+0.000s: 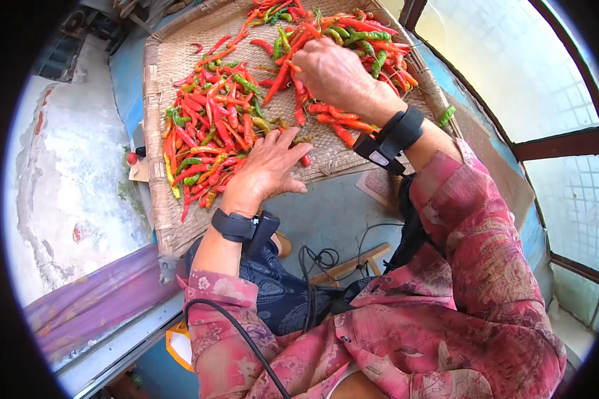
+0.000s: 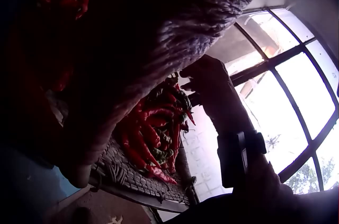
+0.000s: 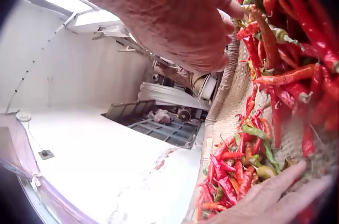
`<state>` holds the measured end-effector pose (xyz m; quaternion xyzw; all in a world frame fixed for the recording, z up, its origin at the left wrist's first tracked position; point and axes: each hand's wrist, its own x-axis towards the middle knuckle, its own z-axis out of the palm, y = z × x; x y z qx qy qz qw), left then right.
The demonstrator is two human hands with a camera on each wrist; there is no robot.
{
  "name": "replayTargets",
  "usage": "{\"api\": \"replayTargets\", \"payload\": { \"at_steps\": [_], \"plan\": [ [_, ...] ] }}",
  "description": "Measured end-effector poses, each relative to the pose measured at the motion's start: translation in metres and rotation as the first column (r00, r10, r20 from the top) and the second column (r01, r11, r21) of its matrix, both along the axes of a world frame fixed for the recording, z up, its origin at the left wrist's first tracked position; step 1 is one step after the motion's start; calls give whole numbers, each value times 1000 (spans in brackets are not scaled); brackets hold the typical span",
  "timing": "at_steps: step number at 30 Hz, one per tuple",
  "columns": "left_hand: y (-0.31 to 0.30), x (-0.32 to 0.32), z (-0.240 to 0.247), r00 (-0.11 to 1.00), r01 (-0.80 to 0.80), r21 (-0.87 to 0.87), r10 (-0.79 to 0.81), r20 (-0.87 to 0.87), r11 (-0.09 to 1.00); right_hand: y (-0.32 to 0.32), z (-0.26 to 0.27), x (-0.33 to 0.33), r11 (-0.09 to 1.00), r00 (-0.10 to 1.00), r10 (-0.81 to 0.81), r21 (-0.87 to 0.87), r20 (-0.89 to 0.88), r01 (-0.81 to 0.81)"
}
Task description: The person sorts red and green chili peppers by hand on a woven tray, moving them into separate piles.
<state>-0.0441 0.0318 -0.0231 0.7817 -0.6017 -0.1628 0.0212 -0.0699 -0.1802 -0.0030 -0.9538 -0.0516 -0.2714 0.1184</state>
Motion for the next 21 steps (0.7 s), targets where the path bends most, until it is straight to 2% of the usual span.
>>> {"api": "replayTargets", "payload": {
  "at_steps": [4, 8, 10, 11, 13, 14, 15, 17, 21],
  "plan": [
    [1, -2, 4, 1000, -28, 36, 29, -3, 999, 5, -7, -3, 998, 993, 63, 15, -102, -61],
    [6, 5, 1, 999, 27, -28, -28, -19, 999, 5, -12, -1, 996, 977, 80, -23, -197, -86],
    [7, 7, 2, 999, 17, -43, -19, -42, 999, 9, -17, 0, 985, 938, 135, -61, -321, -162],
    [4, 7, 4, 999, 18, -45, -20, -25, 999, 13, -21, -1, 984, 936, 141, -61, -321, -169],
    [-1, 9, 3, 1000, 17, -48, -17, -8, 999, 21, -30, -5, 958, 861, 187, -104, -474, -266],
    [-4, 10, 0, 1000, 1, -34, 0, 12, 999, 22, -48, -3, 939, 876, 259, -106, -406, -327],
    [-5, 10, -3, 999, -16, -21, 16, 31, 1000, 26, -53, -5, 938, 876, 261, -108, -406, -329],
    [-5, 11, -10, 997, -8, -92, 15, 79, 996, 32, -61, -8, 943, 918, 195, -191, -346, -272],
    [-9, 17, -25, 987, -26, -179, 54, 152, 984, 29, -61, -3, 933, 906, 204, -207, -371, -295]
  ]
}}
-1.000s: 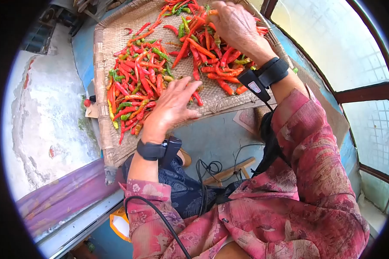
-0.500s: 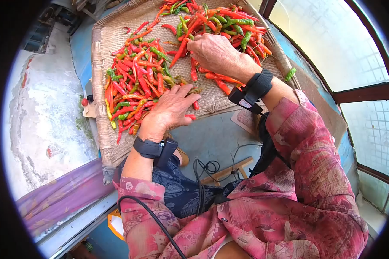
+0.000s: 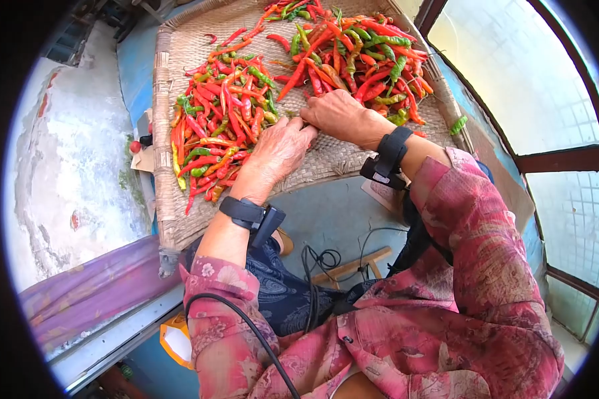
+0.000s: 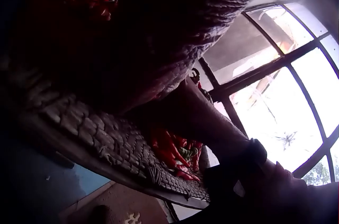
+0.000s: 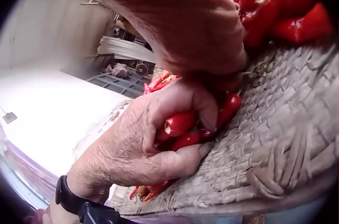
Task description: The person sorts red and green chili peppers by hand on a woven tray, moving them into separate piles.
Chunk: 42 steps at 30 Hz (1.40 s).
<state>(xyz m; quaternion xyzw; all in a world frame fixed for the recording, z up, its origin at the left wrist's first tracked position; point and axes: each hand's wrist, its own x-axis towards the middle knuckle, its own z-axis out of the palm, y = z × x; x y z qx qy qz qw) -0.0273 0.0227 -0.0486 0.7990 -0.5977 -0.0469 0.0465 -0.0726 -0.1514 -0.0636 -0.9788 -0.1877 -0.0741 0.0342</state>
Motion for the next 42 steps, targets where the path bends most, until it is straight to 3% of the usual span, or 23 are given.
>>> {"api": "replayTargets", "payload": {
  "at_steps": [2, 4, 6, 9, 10, 13, 14, 15, 17, 18, 19, 20, 22, 23, 24, 25, 26, 28, 32, 35, 38, 40, 42],
  "plan": [
    [-2, 3, -2, 994, -18, -101, 29, 108, 995, -3, 1, 3, 999, 1000, 2, 42, -1, -2],
    [-4, 6, 7, 994, -36, -193, 56, 99, 980, -7, 8, 5, 997, 1000, -1, 81, -1, 1],
    [-4, 11, 19, 993, -58, -279, 84, 83, 958, -11, 18, 8, 951, 996, -88, 299, 0, 83],
    [3, 17, 45, 899, -385, -421, 230, -372, 821, -20, 35, 20, 803, 994, -102, 594, 39, 59],
    [7, 21, 47, 848, -446, -440, 211, -486, 779, -25, 43, 22, 728, 994, -90, 685, 61, 24],
    [14, 34, 57, 767, -502, -530, 68, -638, 684, -44, 63, 25, 645, 977, -213, 748, -23, 158],
    [19, 38, 57, 620, -608, -459, 27, -784, 648, -51, 67, 26, 591, 963, -263, 777, -66, 215],
    [20, 41, 58, 551, -655, -447, -20, -834, 609, -58, 70, 26, 520, 951, -280, 811, -135, 268],
    [22, 42, 58, 482, -702, -431, -68, -874, 567, -70, 72, 26, 502, 905, -418, 812, -76, 300],
    [21, 41, 60, 382, -741, -396, -144, -913, 542, -76, 70, 27, 466, 865, -496, 821, -68, 331],
    [19, 41, 62, 279, -775, -357, -224, -934, 522, -77, 66, 29, 502, 790, -604, 819, 101, 278],
    [19, 42, 62, 284, -774, -363, -228, -931, 518, -79, 62, 32, 506, 791, -602, 818, 108, 273],
    [16, 42, 59, 142, -793, -313, -341, -929, 523, -61, 70, 24, 548, 725, -652, 799, 224, 246],
    [15, 41, 60, 100, -788, -307, -381, -919, 534, -50, 74, 19, 486, 822, -561, 842, 97, 232],
    [13, 40, 58, 98, -788, -306, -382, -919, 534, -42, 70, 23, 584, 911, -370, 808, 181, 77],
    [10, 41, 56, 113, -798, -307, -371, -922, 518, -32, 70, 23, 604, 983, -155, 797, 97, 16],
    [7, 41, 54, 130, -807, -310, -361, -924, 502, -18, 68, 17, 476, 968, -64, 845, -242, 243],
    [1, 37, 54, 133, -804, -330, -390, -911, 495, -1, 61, 15, 585, 987, 6, 801, -158, 125],
    [-4, 37, 49, 128, -822, -310, -375, -918, 478, 2, 61, 14, 541, 996, -41, 836, -81, 90],
    [-5, 36, 52, 152, -811, -308, -329, -932, 498, -8, 69, 14, 443, 982, -28, 879, -186, 179],
    [-1, 39, 52, 122, -834, -285, -345, -931, 473, -24, 73, 14, 493, 971, -73, 838, -228, 233],
    [4, 43, 50, 138, -849, -289, -342, -930, 443, -40, 79, 14, 588, 971, -188, 776, -146, 230],
    [11, 54, 45, 119, -884, -244, -313, -942, 398, -59, 84, 13, 554, 939, -314, 777, -137, 299]
  ]
}}
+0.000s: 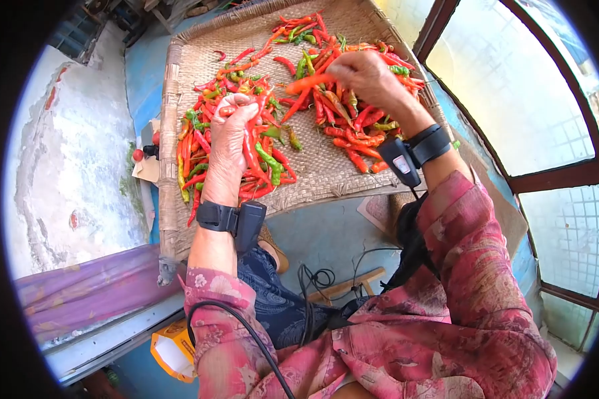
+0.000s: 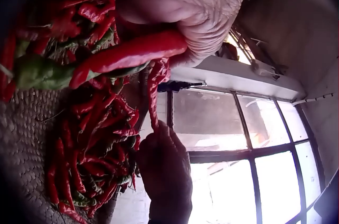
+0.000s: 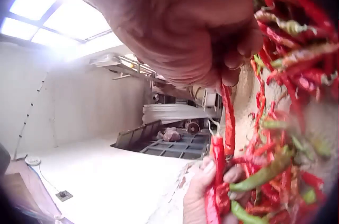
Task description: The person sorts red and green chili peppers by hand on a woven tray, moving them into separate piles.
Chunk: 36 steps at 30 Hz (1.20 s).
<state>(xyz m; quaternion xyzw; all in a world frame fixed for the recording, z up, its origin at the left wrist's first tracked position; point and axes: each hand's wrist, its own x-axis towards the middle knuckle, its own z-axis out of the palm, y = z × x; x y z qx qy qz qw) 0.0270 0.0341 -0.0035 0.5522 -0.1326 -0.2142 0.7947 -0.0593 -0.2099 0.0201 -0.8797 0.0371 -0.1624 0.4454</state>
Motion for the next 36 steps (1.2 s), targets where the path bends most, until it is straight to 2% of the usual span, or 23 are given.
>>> {"api": "replayTargets", "payload": {
  "at_steps": [2, 4, 5, 6, 7, 8, 9, 10, 11, 12, 15, 22, 24, 26, 27, 28, 29, 30, 31, 32, 34, 35, 36],
  "plan": [
    [2, 3, 0, 999, -24, 5, 24, -24, 1000, -16, -4, 3, 992, 984, -123, -1, 131, 124],
    [4, 1, 2, 999, 12, -23, -13, -46, 1000, -22, -2, 0, 978, 976, -190, -63, 109, 198],
    [4, -1, 2, 999, 11, -22, -12, -49, 1000, -20, -5, -1, 858, 908, -301, -333, 292, 392],
    [3, -5, 5, 999, 51, -41, -52, -18, 998, -14, -3, -4, 626, 806, -333, -525, 489, 577],
    [1, -8, 7, 996, 93, -59, -92, 14, 994, -6, 1, -5, 713, 877, -353, -512, 327, 478],
    [-1, -11, 7, 996, 93, -58, -93, 13, 994, 5, -3, -4, 759, 878, -264, -476, 400, 445],
    [-3, -13, 6, 994, 103, -60, -101, 35, 993, 16, 3, -6, 914, 979, -160, -354, 128, 196],
    [-5, -15, 6, 992, 114, -60, -111, 58, 992, 29, 9, -7, 989, 992, 15, -147, -124, -34],
    [-8, -18, 5, 990, 133, -44, -131, 59, 990, 48, -1, -8, 993, 993, 68, 98, -96, -59],
    [-12, -22, 4, 989, 137, -40, -135, 55, 990, 62, -14, -7, 938, 992, 111, 336, -55, -87],
    [-27, -37, 6, 991, 114, -33, -112, 68, 993, 74, -18, -6, 843, 990, 71, 537, -120, 5],
    [-21, -32, 10, 983, 160, 32, -162, 82, 987, 45, -4, -5, 699, 1000, -21, 715, -9, 21],
    [-17, -24, 4, 982, 172, 33, -174, 72, 985, 31, 3, -4, 748, 989, -142, 659, 41, 80],
    [-14, -21, 2, 989, 139, -76, -142, -40, 987, 7, 7, -5, 895, 991, -130, 432, 21, 108],
    [-12, -17, 0, 989, 145, -115, -149, -26, 983, -4, 6, -2, 967, 984, -166, 183, -57, 174],
    [-11, -16, 1, 989, 143, -115, -147, -27, 983, -11, 3, -2, 968, 985, -164, 183, -58, 172],
    [-9, -16, 2, 988, 144, -147, -151, -41, 979, -16, -4, -3, 942, 961, -273, -186, 55, 278],
    [-8, -16, 4, 986, 145, -179, -157, -56, 973, -14, -5, -4, 768, 924, -326, -514, 200, 382],
    [-8, -18, 7, 986, 134, -201, -151, -75, 971, -10, -7, -3, 695, 869, -361, -524, 339, 493],
    [-9, -18, 7, 986, 132, -203, -150, -76, 970, -6, -8, -2, 694, 870, -358, -526, 339, 491],
    [-11, -17, 7, 978, 173, -246, -197, -73, 954, 16, 2, -3, 857, 897, -254, -345, 362, 382],
    [-13, -20, 7, 975, 174, -263, -202, -86, 949, 27, 13, -8, 967, 993, -104, -230, 49, 112],
    [-14, -20, 7, 975, 174, -261, -203, -88, 950, 28, -14, 3, 980, 981, 128, -174, 143, -102]
  ]
}}
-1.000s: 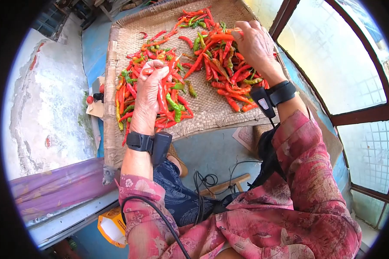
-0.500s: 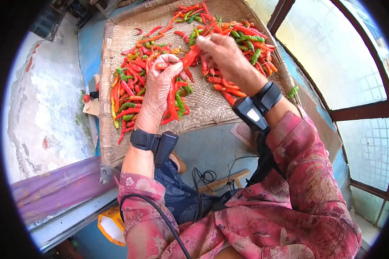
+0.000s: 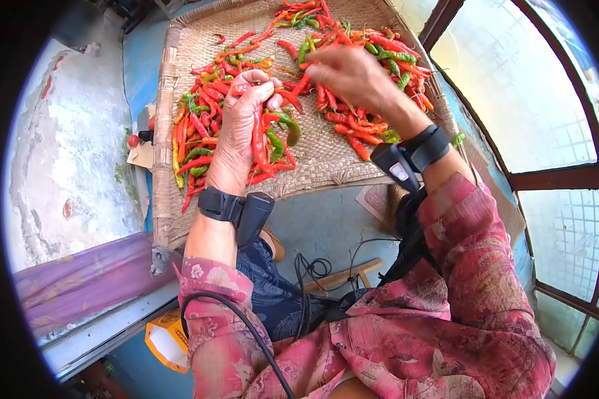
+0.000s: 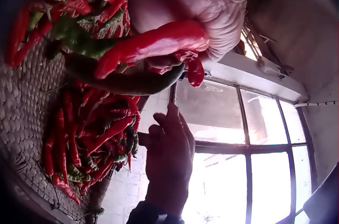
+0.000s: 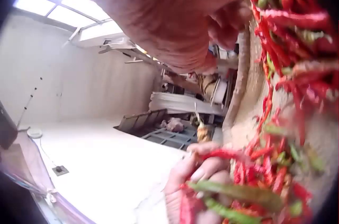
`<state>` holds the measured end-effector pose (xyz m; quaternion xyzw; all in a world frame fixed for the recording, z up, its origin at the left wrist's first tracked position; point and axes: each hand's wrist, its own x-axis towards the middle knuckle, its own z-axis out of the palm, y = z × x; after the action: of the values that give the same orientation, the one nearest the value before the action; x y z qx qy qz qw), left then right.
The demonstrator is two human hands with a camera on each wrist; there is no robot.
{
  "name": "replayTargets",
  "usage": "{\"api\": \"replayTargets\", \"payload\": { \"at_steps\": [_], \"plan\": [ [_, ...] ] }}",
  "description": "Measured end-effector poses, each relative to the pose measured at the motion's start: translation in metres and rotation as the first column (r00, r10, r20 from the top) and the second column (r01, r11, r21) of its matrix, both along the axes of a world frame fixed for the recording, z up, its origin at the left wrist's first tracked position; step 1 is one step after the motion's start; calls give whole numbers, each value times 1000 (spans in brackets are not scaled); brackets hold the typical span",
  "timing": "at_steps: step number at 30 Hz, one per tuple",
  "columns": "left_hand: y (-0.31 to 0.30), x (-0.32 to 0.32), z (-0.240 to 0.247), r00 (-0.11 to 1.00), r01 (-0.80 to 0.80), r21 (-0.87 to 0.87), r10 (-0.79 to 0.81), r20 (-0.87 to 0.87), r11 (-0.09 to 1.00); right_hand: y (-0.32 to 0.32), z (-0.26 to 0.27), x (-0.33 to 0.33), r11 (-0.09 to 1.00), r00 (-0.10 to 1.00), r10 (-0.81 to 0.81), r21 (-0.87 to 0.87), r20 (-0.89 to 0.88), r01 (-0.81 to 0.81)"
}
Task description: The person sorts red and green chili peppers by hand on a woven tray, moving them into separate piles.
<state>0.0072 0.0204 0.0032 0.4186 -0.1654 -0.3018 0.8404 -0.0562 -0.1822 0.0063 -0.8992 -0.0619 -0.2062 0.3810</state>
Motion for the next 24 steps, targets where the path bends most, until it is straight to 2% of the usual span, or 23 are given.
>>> {"api": "replayTargets", "payload": {
  "at_steps": [1, 2, 4, 5, 6, 8, 12, 14, 16, 17, 18, 20, 21, 22, 23, 24],
  "plan": [
    [-2, 1, -1, 1000, 18, -7, -17, 23, 1000, 18, 7, -7, 972, 962, 139, 216, -234, -88],
    [-4, 1, -2, 998, 36, -15, -36, 46, 999, 31, 15, -13, 937, 909, 225, 334, -351, -103],
    [-6, 0, -2, 999, 43, -39, -42, 24, 998, 37, 5, -10, 956, 918, 228, 253, -323, -148],
    [-6, 1, -3, 998, 53, -39, -52, 45, 998, 35, -5, -7, 978, 965, 189, 124, -180, -169],
    [-5, 2, -3, 996, 61, -39, -59, 66, 997, 33, -3, -7, 977, 964, 193, 125, -181, -172],
    [-6, -1, -2, 996, 56, -33, -54, 65, 998, 27, 0, -9, 993, 995, 49, -108, -85, -58],
    [-5, -1, -2, 996, 86, -67, -84, 43, 994, 18, -2, -10, 998, 992, 54, -26, -111, -57],
    [-4, 1, 0, 996, 81, -82, -79, 31, 993, 11, -1, -10, 998, 995, 17, -62, -99, -23],
    [0, 4, 1, 997, 77, -93, -76, 17, 993, -1, 0, -10, 912, 998, -48, -407, 41, 61],
    [3, 6, 1, 998, 60, -104, -60, 4, 993, -6, 0, -8, 883, 980, -193, -445, -52, 150],
    [6, 8, 0, 999, 44, -114, -45, -9, 992, -11, 1, -11, 883, 957, -281, -411, -75, 227],
    [8, 11, 1, 1000, 22, -121, -23, -8, 992, -24, 1, -12, 837, 930, -365, -449, -34, 312],
    [10, 11, 1, 1000, 3, -131, -6, -18, 991, -29, 7, -11, 753, 887, -460, -547, -42, 365],
    [11, 11, 1, 1000, -17, -140, 13, -28, 990, -28, 9, -11, 754, 888, -457, -549, -41, 362],
    [11, 11, 1, 999, -34, -151, 28, -41, 988, -25, 9, -15, 713, 877, -442, -520, 188, 471],
    [11, 12, 0, 999, -36, -150, 30, -44, 988, -21, 12, -20, 678, 817, -410, -464, 406, 570]
  ]
}}
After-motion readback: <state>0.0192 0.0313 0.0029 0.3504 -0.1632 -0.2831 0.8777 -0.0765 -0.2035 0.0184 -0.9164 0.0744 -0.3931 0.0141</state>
